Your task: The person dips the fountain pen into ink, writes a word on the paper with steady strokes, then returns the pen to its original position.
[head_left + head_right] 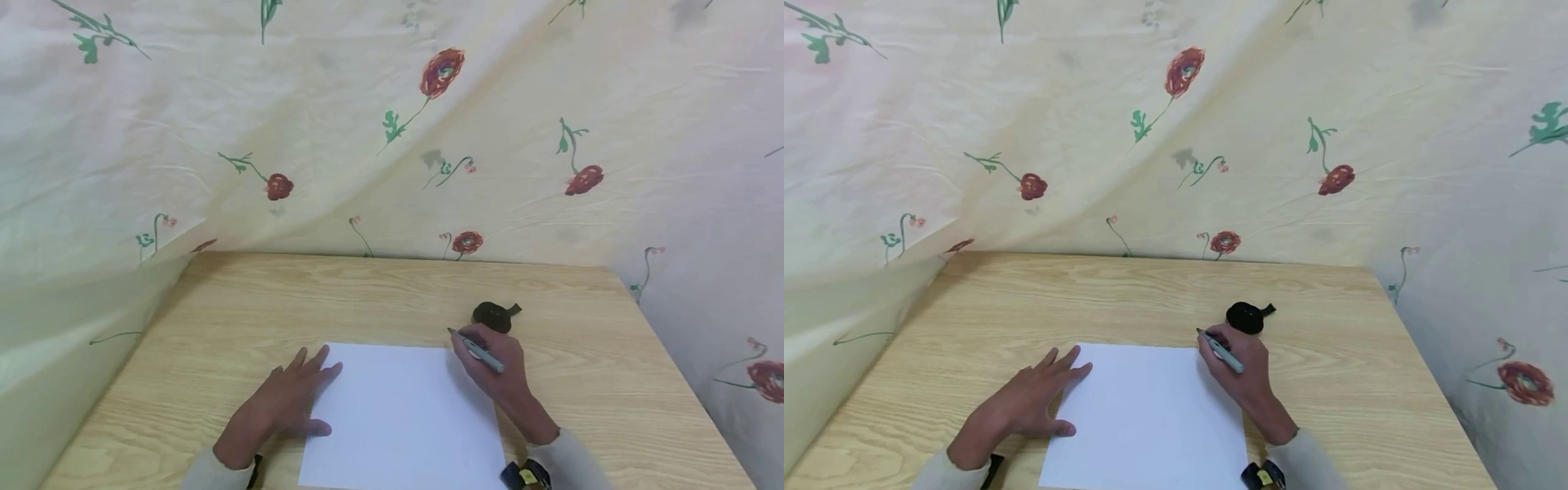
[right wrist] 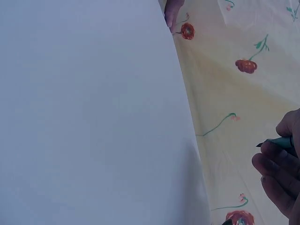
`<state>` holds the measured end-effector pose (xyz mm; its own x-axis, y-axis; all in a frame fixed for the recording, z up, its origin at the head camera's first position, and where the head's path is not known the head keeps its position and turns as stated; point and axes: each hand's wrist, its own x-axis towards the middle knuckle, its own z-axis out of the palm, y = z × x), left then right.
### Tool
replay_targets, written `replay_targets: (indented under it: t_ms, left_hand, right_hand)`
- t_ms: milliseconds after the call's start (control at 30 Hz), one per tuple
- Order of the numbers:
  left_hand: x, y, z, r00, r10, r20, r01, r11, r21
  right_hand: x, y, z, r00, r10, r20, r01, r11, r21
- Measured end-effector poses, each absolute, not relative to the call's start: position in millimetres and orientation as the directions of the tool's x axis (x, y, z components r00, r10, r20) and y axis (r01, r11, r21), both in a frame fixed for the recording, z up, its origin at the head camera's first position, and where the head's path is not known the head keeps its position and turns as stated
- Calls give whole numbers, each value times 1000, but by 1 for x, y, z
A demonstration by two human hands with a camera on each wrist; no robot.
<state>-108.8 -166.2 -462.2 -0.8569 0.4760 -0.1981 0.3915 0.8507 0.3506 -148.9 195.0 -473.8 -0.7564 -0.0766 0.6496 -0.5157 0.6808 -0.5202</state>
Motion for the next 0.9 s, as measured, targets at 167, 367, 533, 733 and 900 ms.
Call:
replay_targets:
  t_ms: [167,367,533,733,900]
  left_hand:
    - [-109,-167,-462,-854,485,-190,402,845,351]
    - [-109,-167,-459,-854,480,-200,391,846,362]
    - [-110,-167,-460,-851,485,-201,393,843,368]
    - [-112,-166,-461,-852,490,-185,410,844,347]
    - [-111,-167,-464,-853,487,-187,403,843,356]
  right_hand:
    - [-147,187,-472,-759,-90,645,-519,682,-516]
    - [-144,174,-468,-762,-128,635,-526,693,-492]
    - [-145,163,-468,-747,-162,645,-560,676,-480]
    - [-147,147,-467,-726,-190,661,-595,655,-466]
    - [-146,137,-471,-714,-202,670,-612,645,-458]
